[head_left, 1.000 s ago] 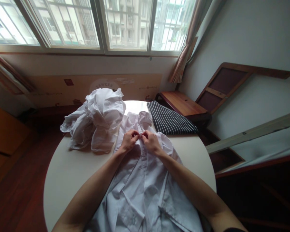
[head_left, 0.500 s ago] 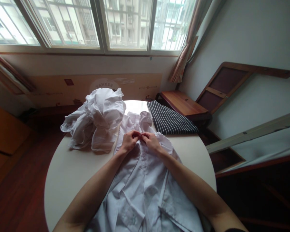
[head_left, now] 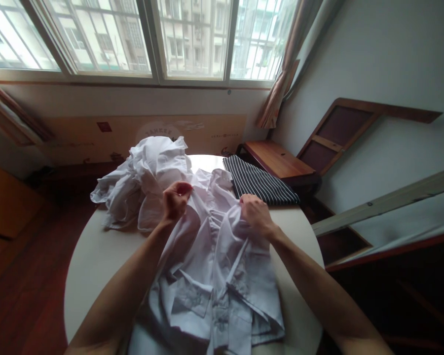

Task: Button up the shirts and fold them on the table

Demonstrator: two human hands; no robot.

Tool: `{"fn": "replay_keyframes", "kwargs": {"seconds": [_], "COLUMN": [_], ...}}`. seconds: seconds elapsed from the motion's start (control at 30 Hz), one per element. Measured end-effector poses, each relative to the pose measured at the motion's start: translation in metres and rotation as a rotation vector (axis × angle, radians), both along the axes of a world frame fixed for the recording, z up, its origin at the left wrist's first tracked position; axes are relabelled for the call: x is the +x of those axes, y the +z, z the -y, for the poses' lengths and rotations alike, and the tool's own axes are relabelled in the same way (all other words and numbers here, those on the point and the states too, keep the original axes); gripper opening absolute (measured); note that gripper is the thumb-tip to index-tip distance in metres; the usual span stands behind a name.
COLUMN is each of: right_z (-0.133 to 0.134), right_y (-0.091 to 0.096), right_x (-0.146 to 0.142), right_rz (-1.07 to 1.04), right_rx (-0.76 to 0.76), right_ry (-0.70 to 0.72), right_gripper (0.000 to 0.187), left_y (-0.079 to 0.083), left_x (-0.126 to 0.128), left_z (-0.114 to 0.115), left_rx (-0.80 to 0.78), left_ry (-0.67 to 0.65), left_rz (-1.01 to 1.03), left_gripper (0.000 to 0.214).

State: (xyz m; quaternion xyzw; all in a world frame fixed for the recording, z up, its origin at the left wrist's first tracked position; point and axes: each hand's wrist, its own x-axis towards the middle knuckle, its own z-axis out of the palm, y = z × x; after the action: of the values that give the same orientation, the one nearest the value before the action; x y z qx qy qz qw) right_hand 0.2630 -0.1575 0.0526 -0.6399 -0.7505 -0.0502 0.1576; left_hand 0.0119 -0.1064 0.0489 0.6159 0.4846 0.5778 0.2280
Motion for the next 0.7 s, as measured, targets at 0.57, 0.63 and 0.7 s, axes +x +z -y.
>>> {"fn": "replay_keyframes", "kwargs": {"seconds": [0.57, 0.63, 0.7], "right_z": [-0.001, 0.0, -0.001], "right_y": [-0.006, -0.021, -0.034], "right_x": [-0.055, -0.064, -0.066], "right_rz": [-0.415, -0.413, -0.398], "right_rx": [-0.119, -0.197, -0.208], "right_ry": [0.36, 0.343, 0.298], "right_gripper": [0.016, 0.014, 0.012], "left_y": [-0.013, -0.024, -0.029], "left_x": [0.03, 0.024, 0.017], "left_z": [0.075, 0.072, 0.068], "left_rx": [-0.059, -0.107, -0.167], "left_ry": [-0.404, -0.288, -0.17], "left_rz": [-1.001, -0.978, -0.963], "left_gripper": [0.015, 0.017, 0.022]}}
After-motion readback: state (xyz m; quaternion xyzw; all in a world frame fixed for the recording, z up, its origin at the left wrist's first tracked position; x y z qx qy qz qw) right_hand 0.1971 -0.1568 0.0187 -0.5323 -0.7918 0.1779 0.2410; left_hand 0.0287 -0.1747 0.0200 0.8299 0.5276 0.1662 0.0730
